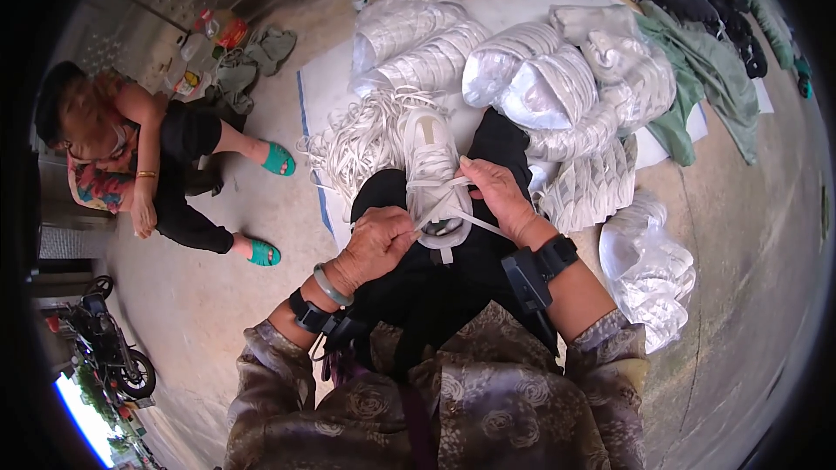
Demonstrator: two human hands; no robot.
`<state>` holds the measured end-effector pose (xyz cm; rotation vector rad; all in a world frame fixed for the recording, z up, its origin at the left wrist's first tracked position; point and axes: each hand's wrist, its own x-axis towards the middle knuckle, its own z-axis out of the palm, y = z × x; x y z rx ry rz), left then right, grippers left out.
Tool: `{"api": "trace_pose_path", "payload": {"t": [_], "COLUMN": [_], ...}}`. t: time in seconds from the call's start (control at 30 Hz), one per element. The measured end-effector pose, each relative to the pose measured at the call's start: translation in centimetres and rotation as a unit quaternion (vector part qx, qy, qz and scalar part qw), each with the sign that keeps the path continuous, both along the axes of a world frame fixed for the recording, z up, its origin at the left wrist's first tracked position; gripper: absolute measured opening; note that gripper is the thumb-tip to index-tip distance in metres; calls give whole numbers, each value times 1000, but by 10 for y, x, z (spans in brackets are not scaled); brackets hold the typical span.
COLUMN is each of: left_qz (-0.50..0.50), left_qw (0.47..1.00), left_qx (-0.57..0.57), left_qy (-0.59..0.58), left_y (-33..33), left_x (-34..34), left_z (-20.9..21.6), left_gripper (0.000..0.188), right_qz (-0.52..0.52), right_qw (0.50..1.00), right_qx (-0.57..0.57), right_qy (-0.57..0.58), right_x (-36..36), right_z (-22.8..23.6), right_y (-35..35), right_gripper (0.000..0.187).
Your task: The recorder is lacing white athletic shoes and organizing them into plastic bags.
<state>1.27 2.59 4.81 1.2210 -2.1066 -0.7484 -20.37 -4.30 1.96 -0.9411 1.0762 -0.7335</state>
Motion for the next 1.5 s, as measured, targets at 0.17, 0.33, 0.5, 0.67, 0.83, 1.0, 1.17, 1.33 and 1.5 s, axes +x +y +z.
{"api": "trace_pose_path", "payload": {"t": [0.17, 0.33, 0.5, 0.67, 0.83, 1.0, 1.17, 1.33, 1.5], "left_qz": [-21, 26, 16, 45, 4, 32, 31, 21, 42], "left_qw": [998, 992, 997, 979, 974, 960, 953, 942, 930], "left_qx": [54, 121, 57, -85, -99, -111, -94, -87, -87], "left_qy": [-5, 29, -38, -181, -203, -256, -285, -324, -354], "left_y": [15, 20, 15, 14, 19, 23, 28, 37, 39], "left_x": [12, 19, 24, 35, 64, 92, 116, 132, 152], "left_z": [9, 5, 5, 13, 19, 20, 26, 25, 20], "left_gripper": [14, 14, 8, 13, 25, 21, 21, 24, 22], "right_qz": [3, 23, 8, 75, 217, 182, 178, 210, 194], "right_qw": [1000, 999, 999, 961, 815, 785, 733, 678, 640], "right_qx": [-6, -7, -26, -180, -393, -422, -440, -474, -531], "right_qy": [-19, -35, 37, 196, 367, 414, 488, 520, 521], "right_x": [-2, -7, -13, -17, -43, -85, -128, -168, -199], "right_z": [0, -13, -22, -7, 28, 54, 56, 55, 59], "right_y": [3, 0, 2, 23, 46, 36, 25, 37, 42], "right_gripper": [28, 23, 27, 26, 14, 14, 18, 24, 23]}}
